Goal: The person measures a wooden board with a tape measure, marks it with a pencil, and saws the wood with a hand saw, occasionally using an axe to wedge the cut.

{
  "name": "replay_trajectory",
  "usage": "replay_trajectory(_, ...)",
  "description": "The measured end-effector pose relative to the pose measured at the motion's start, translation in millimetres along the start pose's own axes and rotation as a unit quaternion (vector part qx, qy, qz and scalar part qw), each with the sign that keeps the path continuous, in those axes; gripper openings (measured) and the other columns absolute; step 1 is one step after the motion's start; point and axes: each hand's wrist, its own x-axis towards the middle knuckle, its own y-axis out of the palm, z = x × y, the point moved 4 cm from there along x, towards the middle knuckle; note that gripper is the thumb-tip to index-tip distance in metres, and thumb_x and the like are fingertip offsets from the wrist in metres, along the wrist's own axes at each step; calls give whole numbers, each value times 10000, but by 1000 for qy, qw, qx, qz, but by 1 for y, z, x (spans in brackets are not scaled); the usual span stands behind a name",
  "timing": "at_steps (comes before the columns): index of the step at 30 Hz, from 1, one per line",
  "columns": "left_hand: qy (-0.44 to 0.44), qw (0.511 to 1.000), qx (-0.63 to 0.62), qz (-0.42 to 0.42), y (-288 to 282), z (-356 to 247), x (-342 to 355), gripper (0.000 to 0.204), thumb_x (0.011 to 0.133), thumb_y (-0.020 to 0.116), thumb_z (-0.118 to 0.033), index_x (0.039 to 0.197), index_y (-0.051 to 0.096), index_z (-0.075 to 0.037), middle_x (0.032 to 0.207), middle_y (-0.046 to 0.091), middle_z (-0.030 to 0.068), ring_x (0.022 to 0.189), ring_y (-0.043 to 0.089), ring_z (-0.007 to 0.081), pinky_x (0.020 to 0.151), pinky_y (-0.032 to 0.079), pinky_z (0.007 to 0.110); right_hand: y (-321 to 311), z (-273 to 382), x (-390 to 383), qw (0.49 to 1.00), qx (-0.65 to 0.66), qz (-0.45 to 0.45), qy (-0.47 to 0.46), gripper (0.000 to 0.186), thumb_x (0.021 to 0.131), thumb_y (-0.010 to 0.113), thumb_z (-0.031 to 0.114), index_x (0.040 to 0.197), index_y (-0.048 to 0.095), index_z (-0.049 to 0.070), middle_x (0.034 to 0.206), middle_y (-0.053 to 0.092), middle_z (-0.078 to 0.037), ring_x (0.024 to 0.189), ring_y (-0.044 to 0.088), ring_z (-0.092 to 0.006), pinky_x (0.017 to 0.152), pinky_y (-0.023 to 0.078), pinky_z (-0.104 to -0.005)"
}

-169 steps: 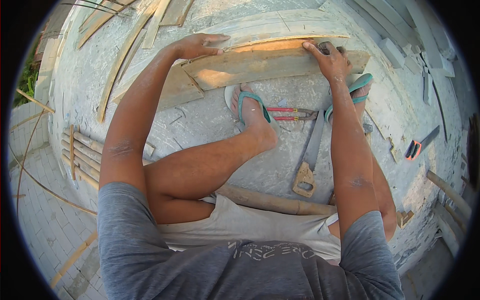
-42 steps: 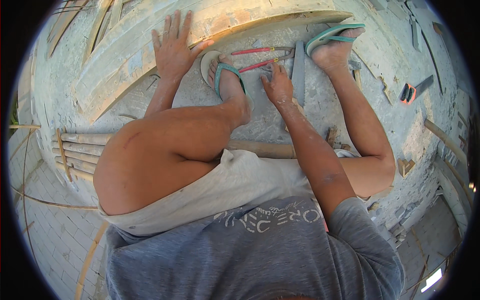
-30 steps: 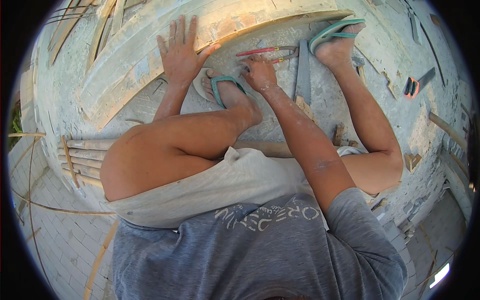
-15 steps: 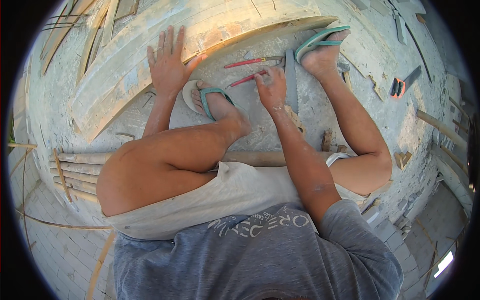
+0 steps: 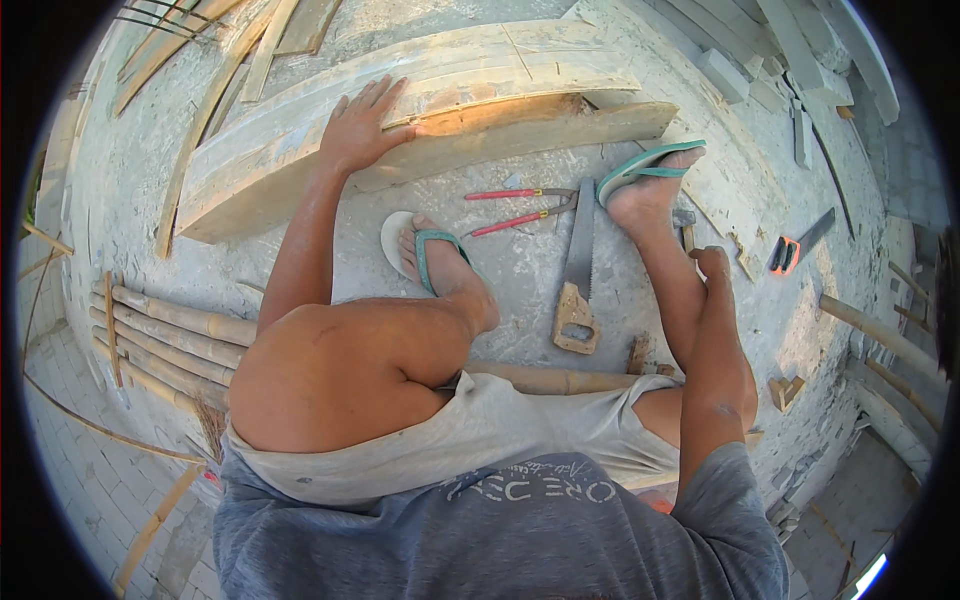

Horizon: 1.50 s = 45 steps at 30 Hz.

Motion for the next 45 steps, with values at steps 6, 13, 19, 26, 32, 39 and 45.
replay_trajectory(6, 5, 998, -34, 43, 1, 15, 9, 988, 804, 599, -829, 1614, 336, -328, 1680, 323, 35, 1550, 289, 259, 1273, 188, 554, 30, 48, 35, 995, -65, 62, -34, 574, 793, 722, 230, 1289, 594, -29, 1180, 688, -265, 1142, 652, -423, 982, 498, -480)
replay_trajectory(13, 106, 980, 14, -167, -19, -18, -18, 871, 805, 729, -696, 1533, 486, -284, 1555, 507, 68, 1456, 439, 278, 1219, 298, 530, 41, 19, 29, 994, -91, 51, -35, 571, 808, 674, 205, 1303, 560, -56, 1147, 686, -274, 1129, 649, -452, 976, 493, -506)
replay_trajectory(19, 24, 964, -228, -138, 17, -83, -85, 318, 821, 829, -360, 1033, 729, -145, 980, 710, 44, 905, 662, 247, 853, 503, 383, -12, -45, -14, 974, 28, -225, 27, 504, 821, 641, 184, 1248, 546, -65, 1114, 660, -274, 1103, 633, -471, 950, 489, -520)
replay_trajectory(26, -2, 943, -289, 162, 90, -102, -123, 216, 783, 802, -295, 887, 745, -114, 896, 728, 87, 903, 679, 294, 793, 520, 437, -104, -7, -117, 775, 92, -609, -143, 416, 911, 743, 313, 1119, 573, -4, 1028, 610, -178, 961, 632, -395, 829, 508, -500)
replay_trajectory(32, 5, 985, -135, 106, 116, -124, -118, 130, 762, 760, -281, 814, 757, -162, 879, 739, 95, 906, 695, 300, 911, 463, 472, -169, 112, -213, 756, 291, -554, -191, 459, 943, 780, 287, 1182, 603, -63, 989, 707, -158, 846, 734, -237, 686, 618, -327)
replay_trajectory(39, -134, 972, -186, 58, 116, -90, -127, 124, 792, 695, -208, 814, 733, -92, 849, 735, 157, 821, 706, 373, 851, 509, 517, -50, 223, -260, 788, 586, 141, -128, 415, 1048, 617, 318, 1381, 584, 72, 774, 493, 57, 583, 444, -29, 491, 368, -206)
replay_trajectory(45, -183, 951, -249, 13, 112, -69, -140, 132, 795, 693, -214, 809, 729, -88, 818, 729, 152, 795, 712, 356, 761, 546, 489, 68, 232, -303, 776, 515, 336, -140, 523, 1010, 633, 165, 1506, 471, 123, 767, 511, 36, 555, 446, -54, 482, 382, -226)
